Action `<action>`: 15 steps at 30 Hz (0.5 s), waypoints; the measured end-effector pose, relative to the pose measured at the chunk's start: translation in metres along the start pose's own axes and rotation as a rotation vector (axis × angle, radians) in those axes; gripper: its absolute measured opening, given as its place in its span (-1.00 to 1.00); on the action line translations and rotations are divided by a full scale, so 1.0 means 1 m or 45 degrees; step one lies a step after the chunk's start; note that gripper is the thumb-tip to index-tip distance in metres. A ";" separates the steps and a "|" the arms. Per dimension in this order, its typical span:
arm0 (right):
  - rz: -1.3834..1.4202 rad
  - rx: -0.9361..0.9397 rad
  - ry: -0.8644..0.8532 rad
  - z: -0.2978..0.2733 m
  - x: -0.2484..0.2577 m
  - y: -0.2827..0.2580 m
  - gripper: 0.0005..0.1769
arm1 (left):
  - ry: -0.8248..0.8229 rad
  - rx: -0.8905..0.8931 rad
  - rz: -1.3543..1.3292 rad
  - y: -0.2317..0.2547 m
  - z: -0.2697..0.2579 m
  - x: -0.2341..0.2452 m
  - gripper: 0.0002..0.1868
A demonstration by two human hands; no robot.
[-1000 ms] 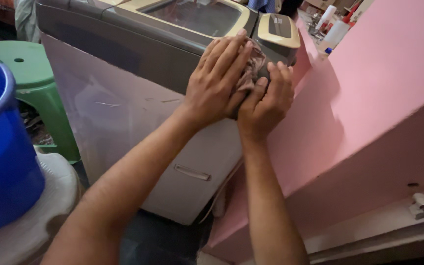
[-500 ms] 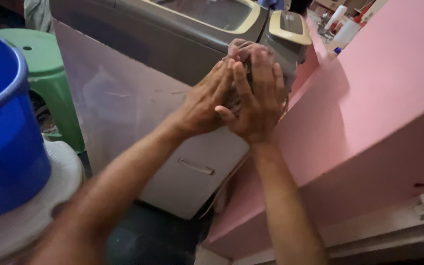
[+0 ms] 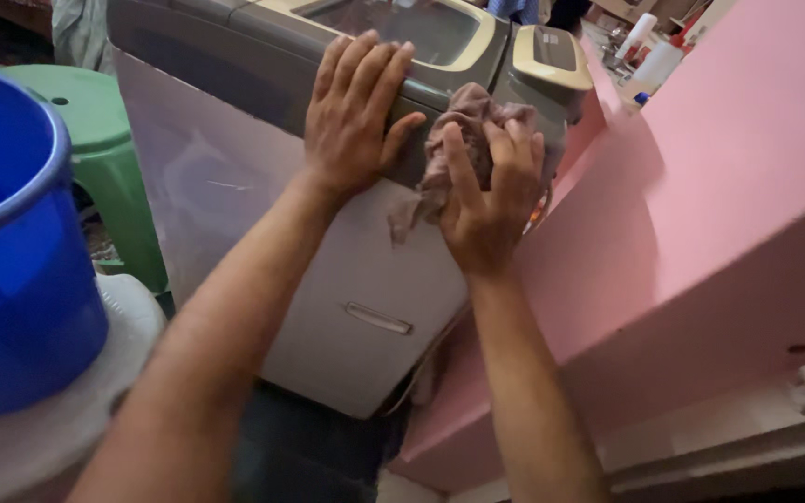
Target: The person wipes the exterior control panel, lid, and sides of a top-loading washing machine with a cloth, then opens the lid to wipe the inner rim and the interior drum.
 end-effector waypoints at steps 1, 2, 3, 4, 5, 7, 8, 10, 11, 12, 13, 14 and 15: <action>0.060 -0.045 0.004 -0.001 0.000 -0.002 -0.57 | 0.001 -0.001 0.000 -0.001 -0.002 0.000 -0.33; 0.057 -0.050 0.009 -0.003 0.002 -0.007 -0.57 | 0.048 -0.039 -0.013 -0.001 -0.003 0.001 -0.38; 0.049 -0.109 -0.053 -0.005 0.002 -0.011 -0.54 | 0.095 -0.077 -0.027 -0.001 -0.004 0.002 -0.43; 0.041 -0.164 -0.110 -0.004 0.002 -0.016 -0.50 | 0.099 -0.087 -0.026 0.000 -0.004 0.002 -0.43; 0.037 -0.167 -0.100 -0.001 0.002 -0.021 -0.50 | 0.087 -0.061 -0.035 0.000 -0.004 0.001 -0.46; 0.140 -0.235 -0.052 0.008 0.001 -0.037 -0.40 | 0.072 -0.056 -0.038 0.000 -0.002 0.001 -0.48; 0.136 -0.242 -0.042 0.014 -0.003 -0.045 -0.40 | 0.095 -0.051 -0.027 0.001 -0.002 0.001 -0.51; 0.139 -0.243 -0.058 0.028 -0.015 -0.059 -0.29 | 0.115 -0.052 -0.019 0.000 -0.001 0.001 -0.54; 0.135 -0.247 -0.056 0.035 -0.021 -0.060 -0.29 | 0.105 -0.057 -0.006 -0.001 0.000 0.001 -0.51; 0.130 -0.208 -0.071 0.041 -0.027 -0.061 -0.33 | 0.094 -0.061 0.008 -0.001 0.000 0.001 -0.47; 0.126 -0.170 -0.085 0.047 -0.032 -0.059 -0.38 | 0.091 -0.064 0.006 -0.001 0.000 0.001 -0.47; 0.124 -0.173 -0.086 0.050 -0.035 -0.056 -0.38 | 0.093 -0.064 -0.010 0.000 0.000 0.002 -0.48; 0.077 -0.127 -0.069 0.052 -0.036 -0.052 -0.42 | 0.096 -0.063 -0.025 0.001 0.000 0.002 -0.49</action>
Point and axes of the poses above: each hand's wrist, its own z-axis towards the middle knuckle, its own x-axis out of the back of the hand, y = z × x, the point moved 3 cm from there along z, towards the middle knuckle, and after that the axes turned 6 degrees about -z, right-handed, at the moved point
